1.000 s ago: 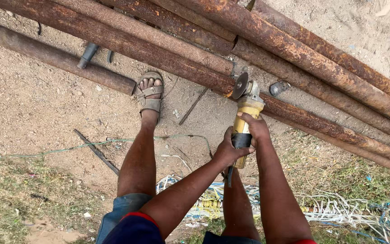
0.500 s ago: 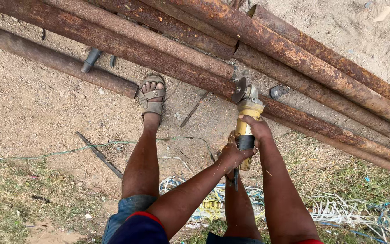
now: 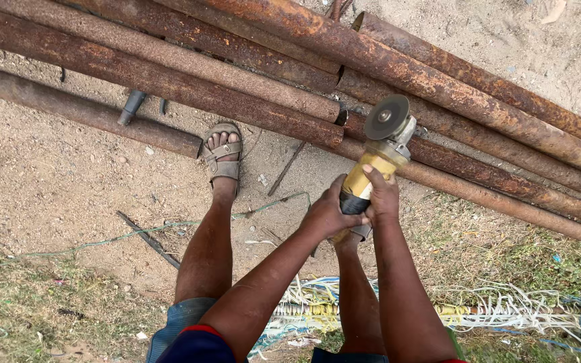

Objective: The person uses an angle grinder to cut through rusty metal pipes lying on the ground, repositioning the pipes by hand between cuts.

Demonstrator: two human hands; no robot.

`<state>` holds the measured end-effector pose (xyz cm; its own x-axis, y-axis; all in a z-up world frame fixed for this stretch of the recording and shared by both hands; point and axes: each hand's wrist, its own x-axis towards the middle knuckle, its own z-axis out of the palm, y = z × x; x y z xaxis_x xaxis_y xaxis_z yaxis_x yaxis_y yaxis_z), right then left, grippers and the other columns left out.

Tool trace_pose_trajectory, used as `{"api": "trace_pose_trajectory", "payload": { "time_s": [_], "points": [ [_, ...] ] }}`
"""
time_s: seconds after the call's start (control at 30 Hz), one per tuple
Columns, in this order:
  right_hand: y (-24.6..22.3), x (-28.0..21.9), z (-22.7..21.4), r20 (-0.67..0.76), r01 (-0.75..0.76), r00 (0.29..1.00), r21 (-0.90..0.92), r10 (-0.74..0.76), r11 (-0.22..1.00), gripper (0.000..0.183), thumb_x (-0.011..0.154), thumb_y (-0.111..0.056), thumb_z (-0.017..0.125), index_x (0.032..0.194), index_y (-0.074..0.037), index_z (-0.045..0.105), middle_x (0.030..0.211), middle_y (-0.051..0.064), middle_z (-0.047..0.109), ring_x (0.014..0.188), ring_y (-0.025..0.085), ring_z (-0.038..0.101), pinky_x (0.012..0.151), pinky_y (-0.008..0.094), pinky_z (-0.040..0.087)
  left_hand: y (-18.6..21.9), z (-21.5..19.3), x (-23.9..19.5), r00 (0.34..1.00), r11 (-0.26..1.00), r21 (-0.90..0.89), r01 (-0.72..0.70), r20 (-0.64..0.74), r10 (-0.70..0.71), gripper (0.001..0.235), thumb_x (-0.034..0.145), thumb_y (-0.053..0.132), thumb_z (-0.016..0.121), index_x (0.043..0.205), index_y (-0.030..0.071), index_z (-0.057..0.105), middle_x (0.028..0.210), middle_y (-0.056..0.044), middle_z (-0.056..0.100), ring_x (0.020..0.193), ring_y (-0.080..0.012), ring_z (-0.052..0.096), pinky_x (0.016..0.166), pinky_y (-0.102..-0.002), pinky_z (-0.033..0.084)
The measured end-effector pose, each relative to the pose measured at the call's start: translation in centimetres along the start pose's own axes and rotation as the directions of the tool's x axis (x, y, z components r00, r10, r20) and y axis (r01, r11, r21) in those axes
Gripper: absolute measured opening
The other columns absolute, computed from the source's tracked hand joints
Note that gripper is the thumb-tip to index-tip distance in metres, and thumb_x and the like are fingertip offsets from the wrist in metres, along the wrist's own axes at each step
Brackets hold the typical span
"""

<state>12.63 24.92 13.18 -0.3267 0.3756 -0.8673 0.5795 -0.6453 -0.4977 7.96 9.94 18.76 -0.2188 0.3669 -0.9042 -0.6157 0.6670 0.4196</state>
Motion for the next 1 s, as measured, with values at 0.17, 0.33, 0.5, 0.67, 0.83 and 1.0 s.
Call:
{"api": "trace_pose_trajectory", "payload": {
  "time_s": [0.17, 0.33, 0.5, 0.67, 0.83, 1.0],
  "points": [
    [-0.3, 2.7, 3.8, 0.054, 0.003, 0.999, 0.032, -0.005, 0.999, 0.050, 0.081, -0.010, 0.080, 0.126, -0.004, 0.059, 0.109, 0.010, 0.072, 0.095, 0.024, 0.073, 0.085, 0.039, 0.063, 0.2, -3.0, 1.9, 0.994, 0.997, -0.006, -0.078, -0.080, 0.077, 0.131, 0.058, 0.033, 0.096, 0.161, 0.015, 0.017, 0.142, -0.018, 0.058, 0.125, -0.0324, 0.062, 0.106, -0.043, 0.050],
    [-1.3, 4.4, 6.5, 0.056, 0.044, 0.998, -0.077, -0.040, 0.996, 0.050, 0.079, -0.010, 0.083, 0.123, -0.005, 0.060, 0.105, 0.008, 0.072, 0.089, 0.022, 0.072, 0.079, 0.037, 0.061, 0.7, -4.2, 2.6, 0.995, 0.997, -0.078, -0.026, -0.100, 0.018, 0.131, 0.058, 0.034, 0.092, 0.164, 0.018, 0.017, 0.136, -0.017, 0.063, 0.117, -0.0315, 0.068, 0.099, -0.043, 0.054],
    [-1.8, 5.3, 7.8, 0.047, 0.043, 0.998, -0.152, -0.036, 0.987, 0.051, 0.078, -0.013, 0.085, 0.122, -0.004, 0.061, 0.102, 0.007, 0.072, 0.085, 0.020, 0.072, 0.076, 0.037, 0.061, 0.8, -4.5, 3.4, 0.987, 0.997, -0.065, -0.051, -0.153, 0.041, 0.134, 0.060, 0.037, 0.094, 0.162, 0.013, 0.012, 0.133, -0.018, 0.064, 0.117, -0.0313, 0.069, 0.100, -0.041, 0.054],
    [-2.0, 5.7, 7.6, 0.047, 0.061, 0.997, -0.172, -0.053, 0.983, 0.052, 0.077, -0.014, 0.086, 0.121, -0.003, 0.060, 0.102, 0.008, 0.072, 0.084, 0.020, 0.071, 0.075, 0.036, 0.060, 0.5, -4.2, 3.8, 0.992, 0.995, -0.096, -0.030, -0.128, 0.018, 0.129, 0.062, 0.035, 0.090, 0.164, 0.013, 0.012, 0.132, -0.017, 0.065, 0.115, -0.0316, 0.070, 0.099, -0.041, 0.054],
    [-2.0, 5.8, 7.7, 0.016, 0.050, 0.999, -0.219, -0.048, 0.974, 0.050, 0.078, -0.014, 0.085, 0.120, -0.003, 0.062, 0.103, 0.008, 0.073, 0.085, 0.019, 0.072, 0.075, 0.035, 0.061, 0.6, -4.3, 3.8, 0.990, 0.995, -0.086, -0.052, -0.136, 0.040, 0.126, 0.062, 0.033, 0.089, 0.163, 0.014, 0.015, 0.131, -0.018, 0.065, 0.116, -0.0325, 0.068, 0.101, -0.041, 0.053],
    [-3.1, 5.9, 7.9, 0.016, 0.065, 0.998, -0.241, -0.063, 0.968, 0.050, 0.078, -0.014, 0.085, 0.121, -0.005, 0.062, 0.104, 0.007, 0.073, 0.086, 0.019, 0.072, 0.076, 0.034, 0.060, 1.3, -4.3, 4.0, 0.992, 0.996, -0.080, -0.025, -0.127, 0.015, 0.126, 0.062, 0.032, 0.087, 0.163, 0.015, 0.014, 0.133, -0.018, 0.063, 0.118, -0.0320, 0.067, 0.100, -0.041, 0.053]
  ]
}}
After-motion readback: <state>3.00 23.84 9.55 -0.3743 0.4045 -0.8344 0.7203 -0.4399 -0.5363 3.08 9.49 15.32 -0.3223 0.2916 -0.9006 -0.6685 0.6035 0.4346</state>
